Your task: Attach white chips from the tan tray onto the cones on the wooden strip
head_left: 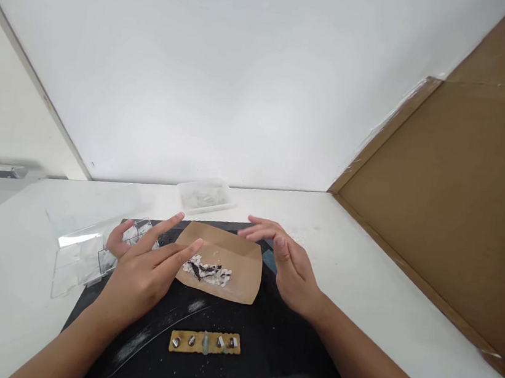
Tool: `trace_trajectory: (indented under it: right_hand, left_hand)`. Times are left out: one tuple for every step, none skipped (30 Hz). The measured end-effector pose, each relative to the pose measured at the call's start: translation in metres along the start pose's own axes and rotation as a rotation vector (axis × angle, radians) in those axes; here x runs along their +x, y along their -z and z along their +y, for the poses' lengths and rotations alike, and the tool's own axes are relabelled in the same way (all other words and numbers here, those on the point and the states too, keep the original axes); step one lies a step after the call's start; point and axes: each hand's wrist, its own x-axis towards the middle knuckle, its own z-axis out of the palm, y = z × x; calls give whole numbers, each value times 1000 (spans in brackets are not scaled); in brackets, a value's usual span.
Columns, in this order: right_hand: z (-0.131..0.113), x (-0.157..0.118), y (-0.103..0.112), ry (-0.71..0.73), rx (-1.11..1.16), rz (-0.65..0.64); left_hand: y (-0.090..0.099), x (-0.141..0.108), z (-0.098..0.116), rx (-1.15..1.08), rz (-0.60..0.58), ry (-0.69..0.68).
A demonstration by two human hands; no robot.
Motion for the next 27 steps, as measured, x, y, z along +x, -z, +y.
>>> trace_trajectory:
  right_hand:
    - [-3, -1, -3, 42, -42, -21]
    - [-5, -3, -5, 95, -105, -52]
    - [-7, -4, -7, 148, -174, -84]
    - [-8, -5, -8, 192, -235, -112]
    - [-8, -6, -9, 219, -276, -127]
    - [-8, -7, -10, 220, -295, -130]
    - [-7, -8, -11, 201, -292, -123]
    - [-6, -8, -13, 171, -276, -116]
    - [-5, -8, -13, 140, -254, -108]
    - [-4, -8, -14, 125, -230, -97]
    - [-4, -7, -15, 130, -209, -88]
    - [-3, -7, -15, 147, -198, -85]
    - [-2, -6, -15, 169, -194, -84]
    - [-2, -6, -15, 183, -193, -91]
    - [-1, -6, -15, 190, -192, -103]
    - [0, -7, -14, 187, -192, -125]
    - [1, -7, -14, 182, -193, -151]
    - [3, -9, -14, 177, -192, -176]
    - [4, -10, -14, 175, -189, -197]
    - [6, -11, -15, 168, -183, -211]
    - [7, -13, -17, 156, -165, -205]
    - [8, -14, -18, 137, -135, -167]
    - [8, -15, -20, 110, -96, -101]
    - [8, -16, -21, 72, -53, -17]
    - [6, -17, -22, 34, -9, 70]
    - [4, -17, -22, -1, 29, 146]
    - [2, -18, -22, -24, 53, 198]
  left_hand:
    - [1, 0, -1, -15, 16, -9]
    - [1, 0, -1, -19, 12, -11]
    - [1, 0, -2, -9, -3, -4]
    - [1, 0, -3, 12, -28, 14]
    - [1, 1, -3, 37, -59, 36]
    - [0, 1, -4, 61, -89, 58]
    - [0, 1, -4, 79, -116, 69]
    - [0, 1, -4, 85, -133, 66]
    - [0, 1, -3, 75, -137, 51]
    - [0, 1, -3, 52, -134, 31]
    - [-1, 0, -2, 23, -125, 17]
    - [-1, 0, -1, -5, -110, 12]
    - [-1, 0, 0, -26, -98, 19]
    - [-1, -1, 0, -38, -89, 33]
    - [-1, -1, 1, -41, -81, 46]
    - [-1, -2, 1, -41, -77, 53]
    - [-2, -2, 0, -43, -75, 54]
    - [-2, -3, -1, -47, -71, 53]
    - [-2, -3, -2, -52, -68, 55]
    - [-3, -4, -3, -56, -60, 57]
    - [-3, -4, -4, -57, -51, 60]
    - [-4, -5, -5, -56, -46, 66]
    - [-4, -5, -5, -52, -42, 69]
    - [-5, -6, -6, -46, -41, 68]
    - [-6, -6, -7, -41, -43, 62]
    - [-6, -6, -7, -36, -48, 55]
    - [-7, -7, -7, -30, -61, 46]
